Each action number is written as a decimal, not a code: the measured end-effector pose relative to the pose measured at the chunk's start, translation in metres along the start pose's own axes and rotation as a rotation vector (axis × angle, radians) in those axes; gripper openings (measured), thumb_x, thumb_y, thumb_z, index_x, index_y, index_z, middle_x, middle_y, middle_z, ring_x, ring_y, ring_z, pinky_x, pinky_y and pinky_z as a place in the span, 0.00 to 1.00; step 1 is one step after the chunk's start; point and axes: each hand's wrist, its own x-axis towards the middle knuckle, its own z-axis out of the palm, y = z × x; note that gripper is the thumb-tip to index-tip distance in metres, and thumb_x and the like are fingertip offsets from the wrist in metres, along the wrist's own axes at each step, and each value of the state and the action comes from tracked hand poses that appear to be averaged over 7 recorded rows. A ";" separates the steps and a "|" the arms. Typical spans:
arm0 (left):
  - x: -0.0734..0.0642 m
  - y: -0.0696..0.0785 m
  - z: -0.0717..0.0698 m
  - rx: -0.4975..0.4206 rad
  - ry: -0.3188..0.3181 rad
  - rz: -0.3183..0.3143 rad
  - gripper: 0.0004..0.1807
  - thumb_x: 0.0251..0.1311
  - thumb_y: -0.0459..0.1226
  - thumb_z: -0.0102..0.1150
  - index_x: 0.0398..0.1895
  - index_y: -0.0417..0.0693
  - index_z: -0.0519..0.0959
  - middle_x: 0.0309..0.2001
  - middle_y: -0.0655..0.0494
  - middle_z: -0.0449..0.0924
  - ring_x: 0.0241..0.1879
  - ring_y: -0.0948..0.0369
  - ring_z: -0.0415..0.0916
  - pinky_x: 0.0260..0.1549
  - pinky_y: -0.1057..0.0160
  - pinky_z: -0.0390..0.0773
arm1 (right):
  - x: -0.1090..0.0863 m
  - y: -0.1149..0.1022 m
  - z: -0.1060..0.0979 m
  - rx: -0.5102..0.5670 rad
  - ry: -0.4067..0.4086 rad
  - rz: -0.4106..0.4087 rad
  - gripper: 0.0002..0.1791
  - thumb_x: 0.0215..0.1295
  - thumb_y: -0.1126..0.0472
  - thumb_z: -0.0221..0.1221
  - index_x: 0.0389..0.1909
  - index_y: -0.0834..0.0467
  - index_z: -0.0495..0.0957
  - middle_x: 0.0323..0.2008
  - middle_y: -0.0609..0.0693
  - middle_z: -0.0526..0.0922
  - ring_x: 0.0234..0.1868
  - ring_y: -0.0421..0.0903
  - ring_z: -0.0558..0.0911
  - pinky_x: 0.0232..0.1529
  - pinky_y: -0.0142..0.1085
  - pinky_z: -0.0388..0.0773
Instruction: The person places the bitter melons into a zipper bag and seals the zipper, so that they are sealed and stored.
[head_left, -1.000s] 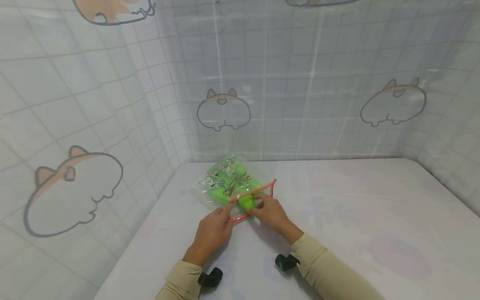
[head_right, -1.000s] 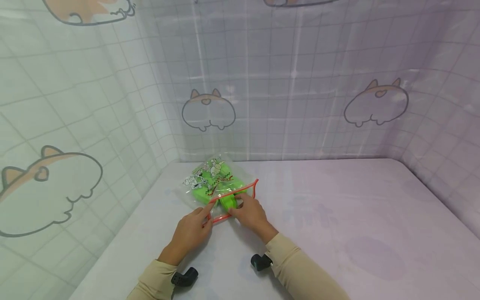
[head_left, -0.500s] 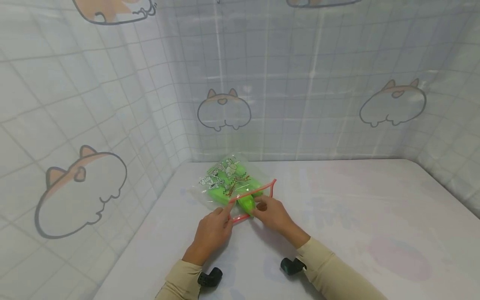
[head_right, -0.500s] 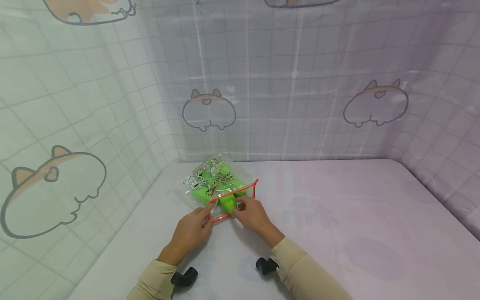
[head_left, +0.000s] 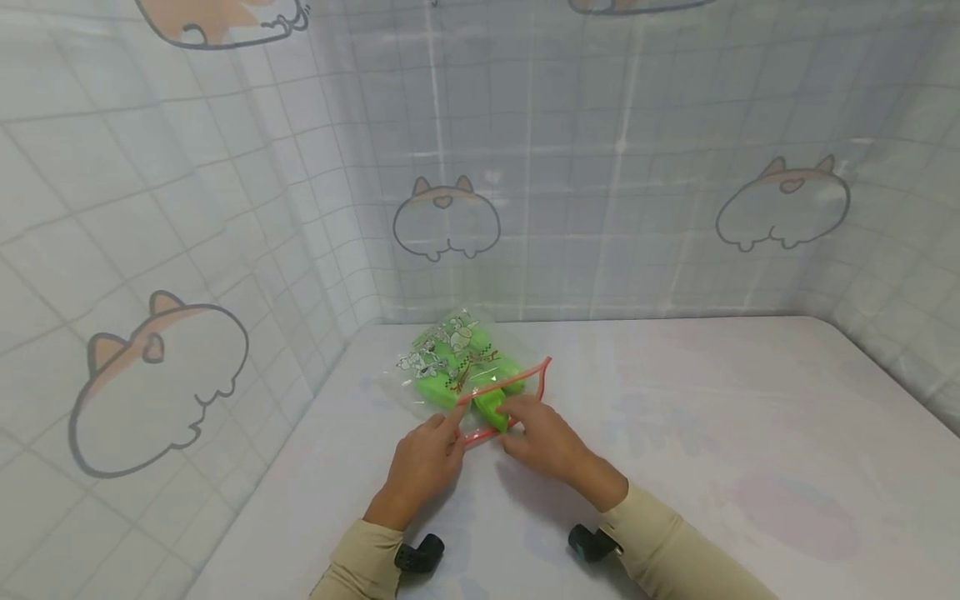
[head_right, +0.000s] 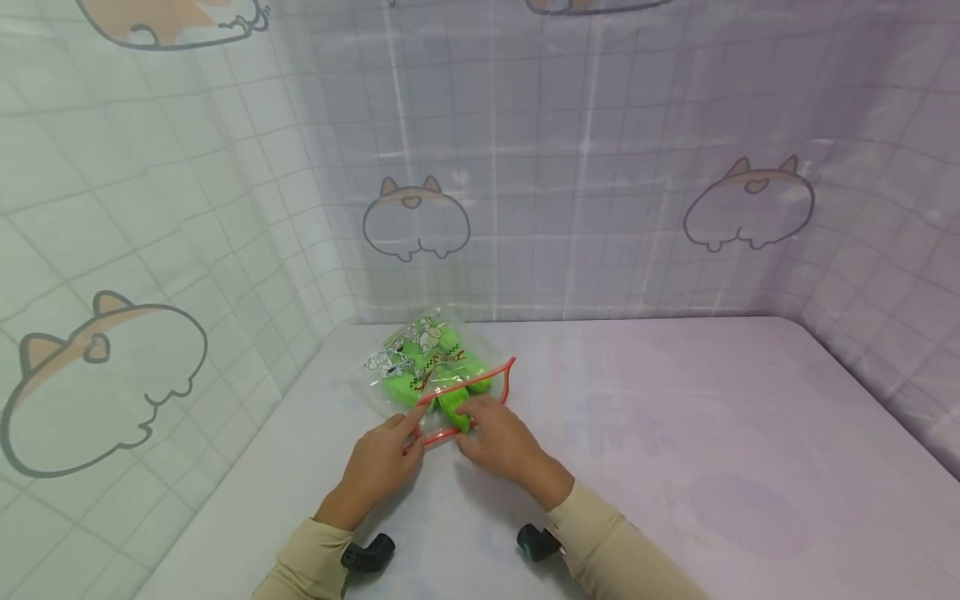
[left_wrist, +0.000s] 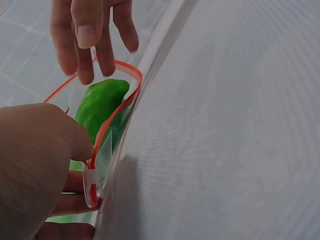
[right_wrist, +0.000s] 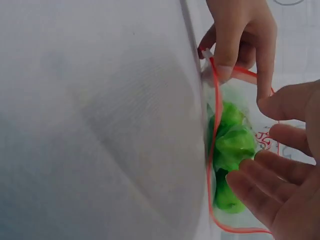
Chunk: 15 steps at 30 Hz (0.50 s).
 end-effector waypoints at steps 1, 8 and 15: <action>0.000 0.000 0.000 -0.001 0.002 0.002 0.28 0.57 0.35 0.66 0.64 0.49 0.78 0.25 0.59 0.71 0.18 0.62 0.64 0.18 0.62 0.67 | -0.001 -0.001 -0.001 -0.013 -0.008 -0.015 0.20 0.61 0.66 0.65 0.54 0.63 0.80 0.55 0.56 0.81 0.59 0.53 0.78 0.59 0.49 0.73; 0.000 -0.001 0.001 -0.007 0.010 0.007 0.29 0.57 0.34 0.66 0.65 0.49 0.77 0.25 0.59 0.70 0.18 0.62 0.64 0.18 0.62 0.67 | -0.007 -0.002 -0.005 -0.033 -0.071 -0.086 0.20 0.62 0.66 0.65 0.56 0.62 0.80 0.58 0.56 0.80 0.62 0.52 0.76 0.62 0.49 0.71; 0.000 0.000 0.000 0.014 0.022 0.016 0.29 0.56 0.34 0.66 0.64 0.50 0.78 0.24 0.59 0.71 0.18 0.61 0.65 0.17 0.60 0.68 | -0.010 -0.002 -0.006 -0.047 -0.155 -0.044 0.25 0.65 0.62 0.64 0.63 0.60 0.76 0.65 0.54 0.76 0.65 0.51 0.74 0.62 0.48 0.70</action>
